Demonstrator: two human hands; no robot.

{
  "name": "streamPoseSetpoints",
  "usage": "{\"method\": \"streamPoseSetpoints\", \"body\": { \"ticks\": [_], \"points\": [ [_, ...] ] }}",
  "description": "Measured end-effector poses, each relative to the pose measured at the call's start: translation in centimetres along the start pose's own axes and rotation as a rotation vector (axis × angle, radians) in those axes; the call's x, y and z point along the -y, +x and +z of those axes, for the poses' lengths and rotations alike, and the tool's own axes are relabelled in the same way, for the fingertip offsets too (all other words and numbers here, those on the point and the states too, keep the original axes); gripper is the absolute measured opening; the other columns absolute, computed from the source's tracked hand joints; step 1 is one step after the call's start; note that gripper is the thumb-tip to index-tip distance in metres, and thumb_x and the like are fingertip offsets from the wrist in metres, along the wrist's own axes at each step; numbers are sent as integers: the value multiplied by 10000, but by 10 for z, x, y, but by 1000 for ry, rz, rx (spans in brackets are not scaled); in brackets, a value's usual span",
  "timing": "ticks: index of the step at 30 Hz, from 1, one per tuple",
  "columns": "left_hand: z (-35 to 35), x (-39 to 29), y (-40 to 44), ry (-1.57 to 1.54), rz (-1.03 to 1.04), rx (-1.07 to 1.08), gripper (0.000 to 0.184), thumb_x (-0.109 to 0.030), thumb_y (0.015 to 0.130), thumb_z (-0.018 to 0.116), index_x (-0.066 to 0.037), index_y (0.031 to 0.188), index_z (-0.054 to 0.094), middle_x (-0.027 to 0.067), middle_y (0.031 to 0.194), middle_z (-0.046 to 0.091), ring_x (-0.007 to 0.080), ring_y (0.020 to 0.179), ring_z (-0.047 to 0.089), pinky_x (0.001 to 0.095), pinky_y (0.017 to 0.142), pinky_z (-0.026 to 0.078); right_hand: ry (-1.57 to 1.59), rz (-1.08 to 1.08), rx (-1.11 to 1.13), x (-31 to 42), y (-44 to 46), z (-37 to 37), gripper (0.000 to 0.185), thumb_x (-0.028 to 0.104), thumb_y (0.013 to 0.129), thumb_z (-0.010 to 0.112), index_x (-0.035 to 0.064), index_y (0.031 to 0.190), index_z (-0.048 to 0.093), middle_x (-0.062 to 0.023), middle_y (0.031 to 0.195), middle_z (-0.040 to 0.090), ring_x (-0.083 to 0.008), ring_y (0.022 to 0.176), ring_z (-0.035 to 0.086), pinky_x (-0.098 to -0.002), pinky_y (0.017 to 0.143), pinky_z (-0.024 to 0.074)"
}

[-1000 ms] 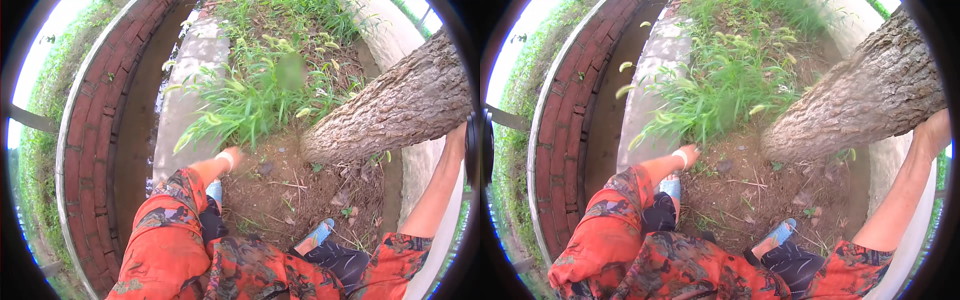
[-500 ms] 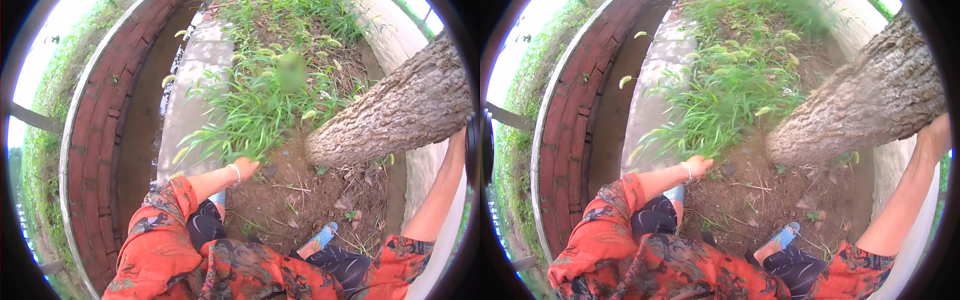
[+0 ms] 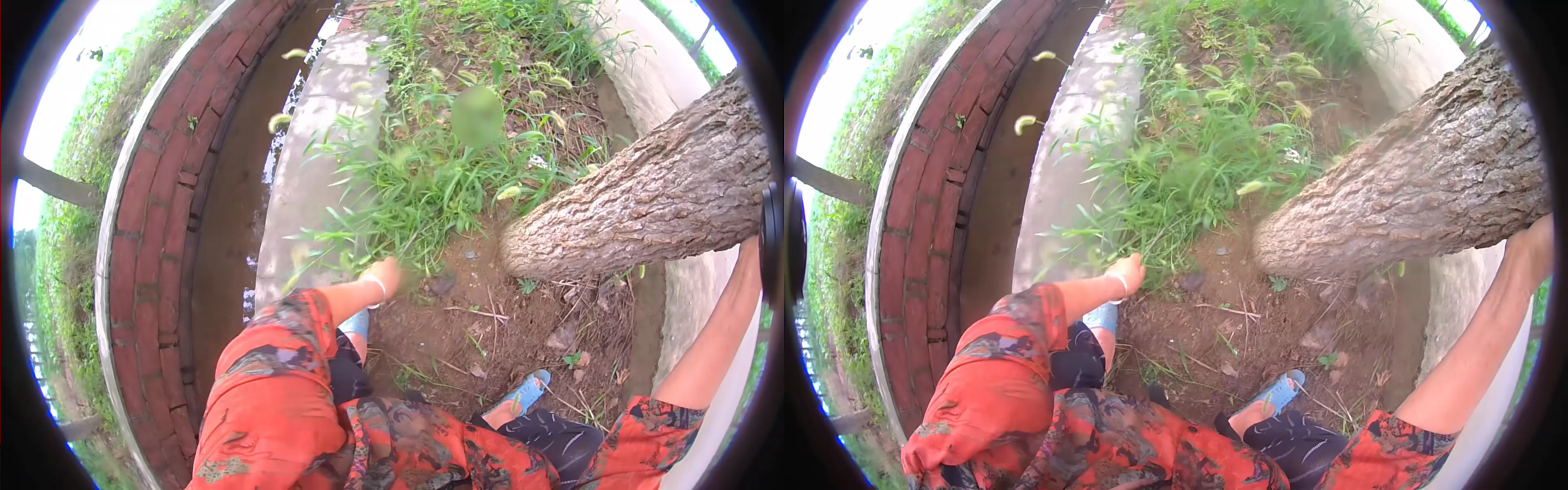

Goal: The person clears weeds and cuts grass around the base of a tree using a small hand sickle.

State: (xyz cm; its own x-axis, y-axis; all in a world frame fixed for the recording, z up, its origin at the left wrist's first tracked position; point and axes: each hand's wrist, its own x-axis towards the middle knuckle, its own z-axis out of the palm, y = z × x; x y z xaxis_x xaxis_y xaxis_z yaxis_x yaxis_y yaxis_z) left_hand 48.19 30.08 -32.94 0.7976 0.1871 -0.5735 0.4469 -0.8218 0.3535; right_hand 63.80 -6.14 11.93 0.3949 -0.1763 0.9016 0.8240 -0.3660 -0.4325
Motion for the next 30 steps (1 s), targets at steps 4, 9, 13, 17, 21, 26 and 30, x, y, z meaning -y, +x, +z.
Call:
{"method": "streamPoseSetpoints", "body": {
  "ticks": [4,9,13,17,21,26,30],
  "points": [
    [-3,12,-23,-108,1,16,308,-259,813,489,-3,984,518,246,898,591,394,891,567,450,775,445,-131,-34,-23,-1,-1,-4,937,653,780,441,-179,1199,338,-318,1210,407,-381,1083,465,-464,937,398],
    [-31,-3,-7,-266,100,-217,235,-237,805,513,-10,859,535,219,826,588,377,801,572,436,720,447,-119,-79,-22,-2,0,-3,909,641,799,422,-178,1187,354,-325,1194,415,-368,1066,480,-445,934,405],
    [-96,-46,18,-583,333,-583,217,-259,835,506,-44,851,486,214,726,564,403,695,538,446,624,427,-161,-27,-48,5,-2,-2,907,640,797,427,-173,1191,351,-320,1200,412,-370,1069,477,-445,932,408],
    [-52,-47,69,-490,249,-604,213,-251,848,489,-39,840,488,199,724,573,373,694,554,429,613,440,-136,115,-133,-23,9,-30,703,500,838,426,-115,1178,413,-218,1180,469,-289,1044,494,-382,922,393],
    [0,-13,21,17,282,-126,264,-259,830,487,-12,908,541,209,799,604,350,785,593,436,725,460,-178,-137,35,-5,10,-10,910,649,807,391,-174,1193,345,-330,1206,398,-372,1073,472,-448,907,432],
    [-28,-10,25,-204,69,33,249,-250,830,503,-8,874,546,177,713,606,309,648,606,407,620,473,-226,-52,-31,3,-3,-7,917,654,811,373,-180,1192,338,-340,1201,396,-378,1069,473,-454,907,434],
    [-66,-41,48,-410,178,-314,273,-292,832,492,-34,904,545,218,819,594,397,790,564,436,705,456,-239,-104,-19,5,-3,-4,879,628,836,341,-177,1189,344,-347,1185,405,-380,1061,478,-452,906,436]
  ]
}}
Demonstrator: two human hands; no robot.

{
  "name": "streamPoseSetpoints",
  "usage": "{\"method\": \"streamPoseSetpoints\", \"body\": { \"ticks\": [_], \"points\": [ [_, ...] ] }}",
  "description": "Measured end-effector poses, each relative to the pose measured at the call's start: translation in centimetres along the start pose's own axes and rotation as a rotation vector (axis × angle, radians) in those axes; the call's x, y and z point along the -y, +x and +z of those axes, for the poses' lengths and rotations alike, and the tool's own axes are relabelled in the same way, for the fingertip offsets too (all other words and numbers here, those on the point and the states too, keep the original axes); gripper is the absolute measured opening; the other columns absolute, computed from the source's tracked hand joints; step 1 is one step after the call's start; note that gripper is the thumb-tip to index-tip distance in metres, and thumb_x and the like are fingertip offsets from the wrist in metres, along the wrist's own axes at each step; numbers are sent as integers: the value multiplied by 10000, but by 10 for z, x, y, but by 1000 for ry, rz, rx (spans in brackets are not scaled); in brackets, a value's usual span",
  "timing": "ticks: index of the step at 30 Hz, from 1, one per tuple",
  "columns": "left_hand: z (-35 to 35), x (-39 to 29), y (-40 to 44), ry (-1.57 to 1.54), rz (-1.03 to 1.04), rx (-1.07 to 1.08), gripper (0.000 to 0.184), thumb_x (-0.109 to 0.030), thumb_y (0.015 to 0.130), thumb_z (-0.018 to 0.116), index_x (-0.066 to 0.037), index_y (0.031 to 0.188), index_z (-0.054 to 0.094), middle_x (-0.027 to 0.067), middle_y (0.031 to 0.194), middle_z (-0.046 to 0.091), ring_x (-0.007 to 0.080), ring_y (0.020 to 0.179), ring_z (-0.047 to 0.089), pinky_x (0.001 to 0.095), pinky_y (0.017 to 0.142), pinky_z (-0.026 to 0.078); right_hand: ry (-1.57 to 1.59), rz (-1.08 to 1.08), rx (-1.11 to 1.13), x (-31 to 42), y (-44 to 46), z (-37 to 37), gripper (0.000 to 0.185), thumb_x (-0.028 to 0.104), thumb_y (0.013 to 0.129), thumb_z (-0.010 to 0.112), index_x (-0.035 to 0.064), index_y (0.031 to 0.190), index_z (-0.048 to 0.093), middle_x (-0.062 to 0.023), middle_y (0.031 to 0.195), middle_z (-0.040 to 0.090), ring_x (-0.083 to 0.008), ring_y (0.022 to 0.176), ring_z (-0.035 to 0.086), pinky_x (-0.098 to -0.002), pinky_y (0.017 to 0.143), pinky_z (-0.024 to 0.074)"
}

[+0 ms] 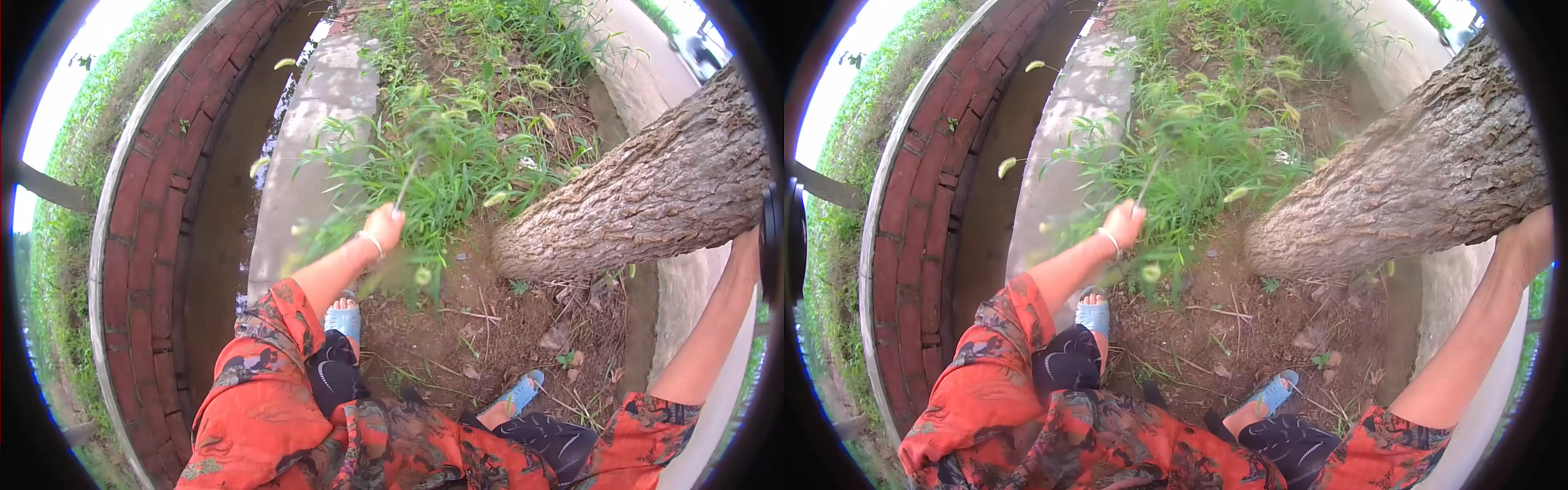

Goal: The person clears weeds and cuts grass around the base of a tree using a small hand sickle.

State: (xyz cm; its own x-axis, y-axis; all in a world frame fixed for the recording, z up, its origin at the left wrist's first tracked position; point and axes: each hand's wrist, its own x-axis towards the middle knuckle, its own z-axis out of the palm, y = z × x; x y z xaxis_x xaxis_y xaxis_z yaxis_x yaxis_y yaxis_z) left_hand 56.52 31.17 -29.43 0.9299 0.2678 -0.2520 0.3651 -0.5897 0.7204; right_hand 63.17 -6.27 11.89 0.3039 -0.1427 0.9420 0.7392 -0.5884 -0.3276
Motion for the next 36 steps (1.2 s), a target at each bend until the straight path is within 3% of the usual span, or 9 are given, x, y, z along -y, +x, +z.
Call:
{"method": "streamPoseSetpoints", "body": {
  "ticks": [4,5,7,9,13,15,17,19,36],
  "points": [
    [16,-6,24,-89,45,-110,263,-283,844,484,-34,907,540,226,828,591,393,784,563,449,687,445,99,179,-536,-54,13,-28,817,580,868,310,-169,1191,348,-340,1184,412,-381,1059,480,-446,908,435],
    [37,13,25,-71,35,-123,266,-277,842,490,-36,939,548,215,838,599,384,783,568,452,685,445,11,127,-292,-19,6,-12,780,549,881,301,-164,1191,352,-334,1189,412,-379,1062,480,-447,910,434],
    [92,86,10,1110,698,419,240,-225,828,476,-25,925,568,174,762,618,318,772,609,412,665,487,-80,77,-52,8,1,1,743,519,895,291,-159,1191,357,-328,1193,412,-378,1066,480,-448,912,432],
    [76,54,-37,346,8,284,284,-213,797,496,-27,997,573,195,862,621,352,856,590,410,745,477,50,90,-51,10,1,7,762,540,874,334,-148,1200,360,-321,1197,414,-369,1064,484,-450,909,433],
    [31,-1,-40,497,108,580,308,-219,773,498,-7,986,565,253,1007,573,347,970,558,402,841,432,155,111,-28,3,0,7,822,596,833,374,-133,1212,364,-323,1200,413,-365,1064,485,-451,912,431],
    [58,4,-50,221,-172,215,247,-190,778,474,-39,821,665,174,931,630,332,915,592,400,814,453,-16,120,-55,11,-1,4,919,672,779,402,-137,1214,360,-325,1204,410,-371,1068,482,-451,916,431],
    [50,8,-39,238,-148,410,274,-188,786,453,-32,885,656,185,976,620,338,961,575,398,832,452,38,247,-185,21,-2,14,736,521,824,431,-107,1205,394,-232,1193,451,-302,1069,475,-387,926,392],
    [58,41,-12,899,424,712,296,-198,803,438,-21,915,648,194,1002,609,341,993,563,400,843,453,114,361,-345,22,0,15,556,371,869,460,-77,1196,428,-139,1182,492,-232,1069,469,-324,937,353],
    [78,19,-34,1141,527,631,157,-159,654,642,-104,792,692,86,847,668,220,793,651,327,660,524,-55,268,-277,7,2,1,603,431,883,419,-70,1218,395,-144,1202,440,-220,1103,420,-326,965,303]
  ]
}}
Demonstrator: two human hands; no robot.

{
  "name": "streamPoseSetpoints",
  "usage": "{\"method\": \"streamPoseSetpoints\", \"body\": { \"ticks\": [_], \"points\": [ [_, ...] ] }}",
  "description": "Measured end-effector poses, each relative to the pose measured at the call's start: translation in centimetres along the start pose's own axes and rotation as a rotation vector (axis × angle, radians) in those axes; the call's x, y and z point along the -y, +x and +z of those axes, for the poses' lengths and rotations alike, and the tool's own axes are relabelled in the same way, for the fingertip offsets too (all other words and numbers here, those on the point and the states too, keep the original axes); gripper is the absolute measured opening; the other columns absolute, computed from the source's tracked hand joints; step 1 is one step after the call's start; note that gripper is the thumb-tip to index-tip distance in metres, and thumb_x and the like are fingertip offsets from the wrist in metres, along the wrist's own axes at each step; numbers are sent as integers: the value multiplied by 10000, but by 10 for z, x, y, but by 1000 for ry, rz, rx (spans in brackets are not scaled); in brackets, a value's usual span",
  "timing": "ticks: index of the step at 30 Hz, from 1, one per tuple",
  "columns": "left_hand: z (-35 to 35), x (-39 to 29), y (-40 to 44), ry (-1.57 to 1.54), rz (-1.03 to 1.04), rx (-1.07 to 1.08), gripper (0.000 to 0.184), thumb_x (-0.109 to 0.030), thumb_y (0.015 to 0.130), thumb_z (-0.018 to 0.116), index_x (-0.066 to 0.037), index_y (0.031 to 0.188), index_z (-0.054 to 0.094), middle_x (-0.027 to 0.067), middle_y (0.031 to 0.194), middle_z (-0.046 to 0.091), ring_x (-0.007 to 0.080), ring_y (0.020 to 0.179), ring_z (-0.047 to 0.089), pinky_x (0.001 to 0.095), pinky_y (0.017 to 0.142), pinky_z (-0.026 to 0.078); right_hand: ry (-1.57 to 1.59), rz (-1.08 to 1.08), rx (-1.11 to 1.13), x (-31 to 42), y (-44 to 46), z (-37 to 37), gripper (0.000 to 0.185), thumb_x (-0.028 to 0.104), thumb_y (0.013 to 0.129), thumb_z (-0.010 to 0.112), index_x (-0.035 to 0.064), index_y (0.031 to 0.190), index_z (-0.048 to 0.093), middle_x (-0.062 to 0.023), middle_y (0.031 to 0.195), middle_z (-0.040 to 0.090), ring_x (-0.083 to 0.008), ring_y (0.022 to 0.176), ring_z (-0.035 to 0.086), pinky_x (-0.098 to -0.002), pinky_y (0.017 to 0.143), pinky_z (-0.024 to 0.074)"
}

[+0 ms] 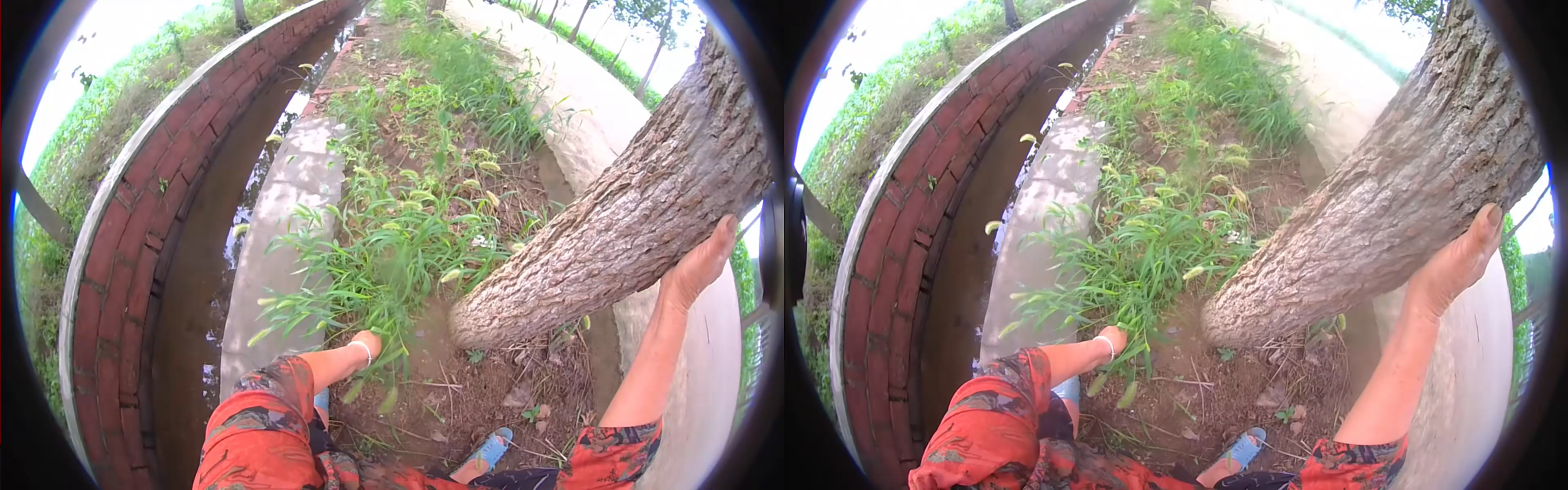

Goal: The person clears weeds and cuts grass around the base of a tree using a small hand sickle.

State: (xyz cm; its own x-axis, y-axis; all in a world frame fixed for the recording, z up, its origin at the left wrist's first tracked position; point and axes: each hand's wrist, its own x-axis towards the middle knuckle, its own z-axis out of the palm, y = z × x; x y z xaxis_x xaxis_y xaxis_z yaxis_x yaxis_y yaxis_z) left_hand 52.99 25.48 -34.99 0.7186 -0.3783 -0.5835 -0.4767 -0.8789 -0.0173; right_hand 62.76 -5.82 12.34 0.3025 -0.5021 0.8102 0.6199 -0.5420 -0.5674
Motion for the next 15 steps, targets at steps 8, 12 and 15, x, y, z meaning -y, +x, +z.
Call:
{"method": "streamPoseSetpoints", "body": {
  "ticks": [8,12,15],
  "points": [
    [27,-30,-102,-196,137,64,185,-186,638,621,-48,753,666,156,765,647,297,691,640,394,626,513,-23,-31,-20,-7,3,-2,513,332,885,453,-49,1225,405,-117,1230,445,-215,1106,444,-321,961,332],
    [3,-2,-117,-458,3,-47,200,-147,688,550,-8,793,647,224,859,631,335,763,641,407,699,508,49,53,45,-5,2,-1,518,371,864,465,-50,1165,447,-116,1202,461,-230,1071,478,-348,926,375],
    [-14,-14,-126,-628,-180,100,249,-218,800,492,-54,961,586,202,954,615,330,902,605,438,788,458,43,-230,280,1,-1,-1,953,694,769,391,-153,1204,358,-333,1200,410,-379,1073,479,-460,918,430]
  ]
}}
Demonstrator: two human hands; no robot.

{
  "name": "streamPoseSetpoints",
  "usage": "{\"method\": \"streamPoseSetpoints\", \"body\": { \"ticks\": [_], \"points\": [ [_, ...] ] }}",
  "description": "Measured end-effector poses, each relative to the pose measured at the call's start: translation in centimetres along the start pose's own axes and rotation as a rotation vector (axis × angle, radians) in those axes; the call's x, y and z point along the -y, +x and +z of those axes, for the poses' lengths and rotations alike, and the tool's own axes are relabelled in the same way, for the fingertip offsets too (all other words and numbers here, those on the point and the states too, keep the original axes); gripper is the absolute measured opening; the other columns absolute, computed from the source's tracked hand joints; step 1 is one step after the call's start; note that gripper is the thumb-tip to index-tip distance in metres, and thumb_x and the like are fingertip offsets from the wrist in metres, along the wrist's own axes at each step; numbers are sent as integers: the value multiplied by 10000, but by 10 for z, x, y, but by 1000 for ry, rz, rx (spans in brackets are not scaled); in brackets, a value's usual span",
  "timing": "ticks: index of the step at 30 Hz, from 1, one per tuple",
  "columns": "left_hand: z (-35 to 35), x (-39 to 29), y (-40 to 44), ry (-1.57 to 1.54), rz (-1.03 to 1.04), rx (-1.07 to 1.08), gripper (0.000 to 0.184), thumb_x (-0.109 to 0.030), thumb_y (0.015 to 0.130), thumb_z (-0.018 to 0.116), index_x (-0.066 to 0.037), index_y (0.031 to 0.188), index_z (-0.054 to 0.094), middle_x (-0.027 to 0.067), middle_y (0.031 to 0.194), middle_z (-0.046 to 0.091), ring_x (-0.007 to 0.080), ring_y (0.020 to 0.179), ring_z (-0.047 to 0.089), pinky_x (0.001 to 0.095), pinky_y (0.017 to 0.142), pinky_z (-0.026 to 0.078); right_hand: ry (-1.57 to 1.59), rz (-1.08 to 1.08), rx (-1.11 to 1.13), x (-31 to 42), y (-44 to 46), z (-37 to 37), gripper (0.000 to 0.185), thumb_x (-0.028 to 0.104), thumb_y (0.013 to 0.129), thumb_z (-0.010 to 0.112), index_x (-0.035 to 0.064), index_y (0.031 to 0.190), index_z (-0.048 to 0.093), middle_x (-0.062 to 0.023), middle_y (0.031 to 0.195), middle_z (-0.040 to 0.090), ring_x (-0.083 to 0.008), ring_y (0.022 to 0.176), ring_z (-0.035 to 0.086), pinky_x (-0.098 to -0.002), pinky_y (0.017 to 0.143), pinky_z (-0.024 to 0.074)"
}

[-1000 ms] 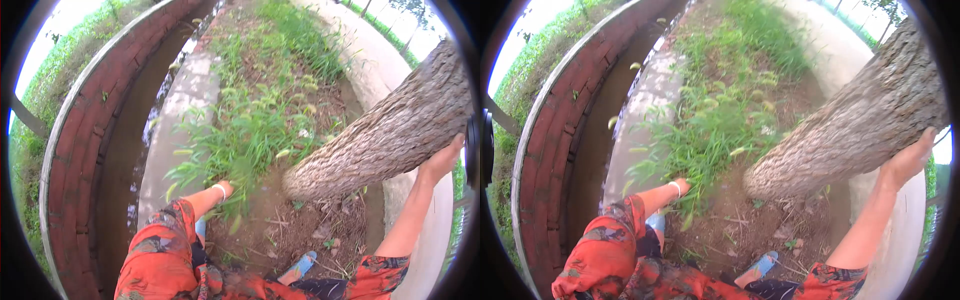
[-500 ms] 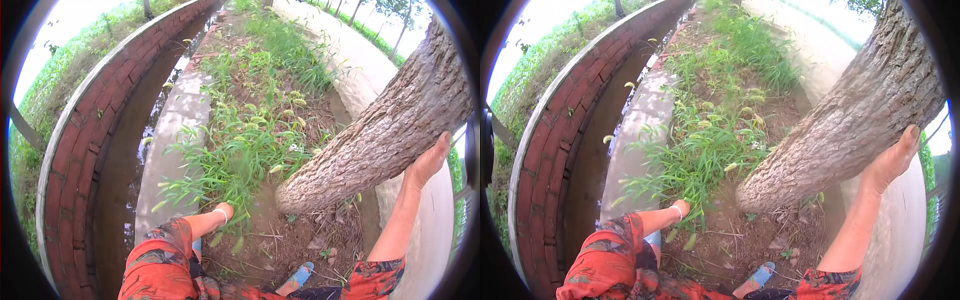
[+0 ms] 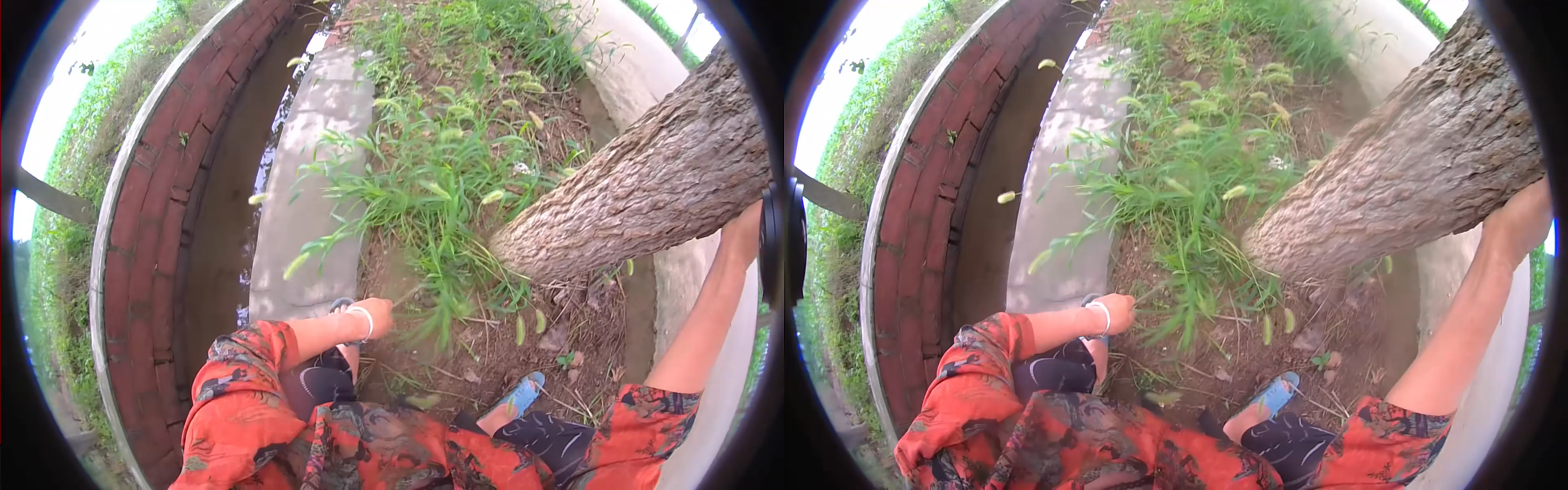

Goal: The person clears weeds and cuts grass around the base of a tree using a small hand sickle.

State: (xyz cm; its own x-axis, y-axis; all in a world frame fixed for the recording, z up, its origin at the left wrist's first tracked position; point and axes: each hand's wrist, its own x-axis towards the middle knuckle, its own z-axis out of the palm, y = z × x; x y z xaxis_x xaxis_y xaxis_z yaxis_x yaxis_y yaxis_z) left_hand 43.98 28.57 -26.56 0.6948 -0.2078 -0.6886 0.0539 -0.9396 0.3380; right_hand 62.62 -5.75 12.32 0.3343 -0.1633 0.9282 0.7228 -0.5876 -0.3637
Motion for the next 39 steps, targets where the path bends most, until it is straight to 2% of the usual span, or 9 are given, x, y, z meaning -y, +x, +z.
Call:
{"method": "streamPoseSetpoints", "body": {
  "ticks": [11,18,20,23,26,27,31,35,39],
  "points": [
    [-8,-20,-34,200,358,206,250,-274,852,414,-70,956,514,187,787,617,379,752,596,473,679,459,161,-19,53,-12,-1,2,993,682,764,434,-189,1217,288,-336,1245,353,-376,1114,436,-460,931,414],
    [-89,21,-13,-246,750,-775,146,-195,884,433,-62,884,492,74,613,461,217,530,497,317,516,444,144,52,12,-13,-4,-1,981,669,767,450,-180,1229,280,-324,1247,361,-374,1122,431,-456,933,410],
    [-131,7,-17,-1152,325,-286,176,-225,906,419,-71,865,492,19,598,436,113,459,444,259,421,387,178,73,7,-13,-2,0,993,666,746,488,-172,1235,281,-313,1253,364,-372,1127,428,-459,943,399],
    [-144,23,42,-1370,428,-297,196,-251,909,409,-69,916,481,-13,557,421,78,385,396,197,364,338,238,54,53,-16,-1,2,993,663,718,529,-135,1258,288,-284,1281,356,-373,1148,410,-466,972,366],
    [-105,53,118,-1489,-49,-62,215,-255,892,438,-61,908,528,10,577,488,119,398,451,237,365,369,310,3,212,-9,0,6,1000,665,695,554,-94,1286,281,-250,1319,331,-368,1187,369,-464,1010,318],
    [-78,72,141,-829,-67,8,238,-275,882,450,-60,893,552,23,603,519,144,409,476,271,373,388,276,56,162,-11,-1,4,1002,671,689,554,-51,1317,257,-222,1358,291,-361,1228,316,-460,1036,276],
    [57,150,198,122,321,-825,327,-353,860,473,-65,789,611,36,576,552,197,456,540,352,412,434,303,-36,248,-6,1,9,998,664,699,550,-38,1332,232,-214,1382,254,-355,1248,286,-454,1048,252],
    [74,148,222,-834,-266,-630,365,-417,863,458,-98,740,584,16,578,533,158,497,502,328,434,377,360,9,282,-7,-1,6,960,635,723,549,-21,1342,221,-203,1395,234,-353,1261,265,-453,1056,235],
    [-38,83,164,-735,-96,-696,378,-402,887,409,-88,720,536,15,558,486,143,484,452,319,439,342,390,-12,314,-6,0,6,933,594,722,588,-1,1346,231,-191,1391,249,-344,1259,269,-454,1054,236]
  ]
}}
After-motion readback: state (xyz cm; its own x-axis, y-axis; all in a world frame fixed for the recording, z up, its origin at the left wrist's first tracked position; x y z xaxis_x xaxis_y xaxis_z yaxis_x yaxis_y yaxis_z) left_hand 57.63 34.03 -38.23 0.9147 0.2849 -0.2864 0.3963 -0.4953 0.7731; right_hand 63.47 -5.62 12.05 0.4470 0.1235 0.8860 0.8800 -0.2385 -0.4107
